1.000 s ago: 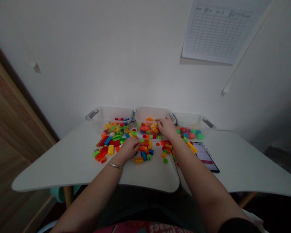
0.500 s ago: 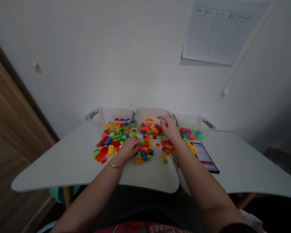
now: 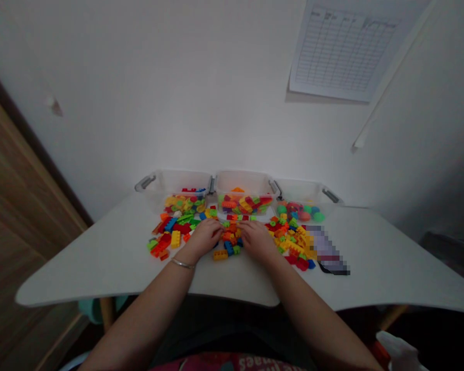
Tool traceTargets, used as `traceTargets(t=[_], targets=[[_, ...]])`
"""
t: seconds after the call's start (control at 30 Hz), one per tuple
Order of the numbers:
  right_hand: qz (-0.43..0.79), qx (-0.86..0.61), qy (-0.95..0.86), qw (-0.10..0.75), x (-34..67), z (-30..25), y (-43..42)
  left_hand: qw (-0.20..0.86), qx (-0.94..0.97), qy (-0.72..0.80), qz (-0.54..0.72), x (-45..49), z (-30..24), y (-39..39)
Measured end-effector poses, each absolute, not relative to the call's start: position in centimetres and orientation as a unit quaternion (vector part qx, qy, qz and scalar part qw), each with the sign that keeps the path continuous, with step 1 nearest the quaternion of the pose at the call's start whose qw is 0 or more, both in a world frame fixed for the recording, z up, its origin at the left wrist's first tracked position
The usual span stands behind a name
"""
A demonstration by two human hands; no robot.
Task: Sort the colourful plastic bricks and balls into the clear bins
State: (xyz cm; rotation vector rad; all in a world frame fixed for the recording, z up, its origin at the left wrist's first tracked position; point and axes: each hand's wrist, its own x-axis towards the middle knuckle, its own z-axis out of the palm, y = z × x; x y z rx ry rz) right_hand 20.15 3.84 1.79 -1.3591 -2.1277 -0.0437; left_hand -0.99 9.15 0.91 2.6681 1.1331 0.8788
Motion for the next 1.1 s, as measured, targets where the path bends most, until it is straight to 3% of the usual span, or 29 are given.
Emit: traceTargets(t=[0.2, 0.43, 0.7, 1.1], targets=[[-0.042, -0.546, -0.799, 0.251, 20.3, 1.21, 3.41, 0.058, 0.878, 0.375, 0.292, -0.84, 1.04, 9.04], [-0.081, -0.589, -0.762, 0.255, 20.95, 0.96, 3.39, 0.063, 0.88, 0.369, 0.294, -0.82, 1.24, 8.87], [-0.046, -0.491, -0.835, 0.244, 20.82, 0.93, 3.19, 0.064, 0.878, 0.373, 0.294, -0.84, 1.04, 8.97], [-0.064, -0.578, -0.782, 0.224, 20.7, 1.41, 3.02, 0.067, 0.879, 0.371, 0.293, -0.77, 1.2, 8.85]])
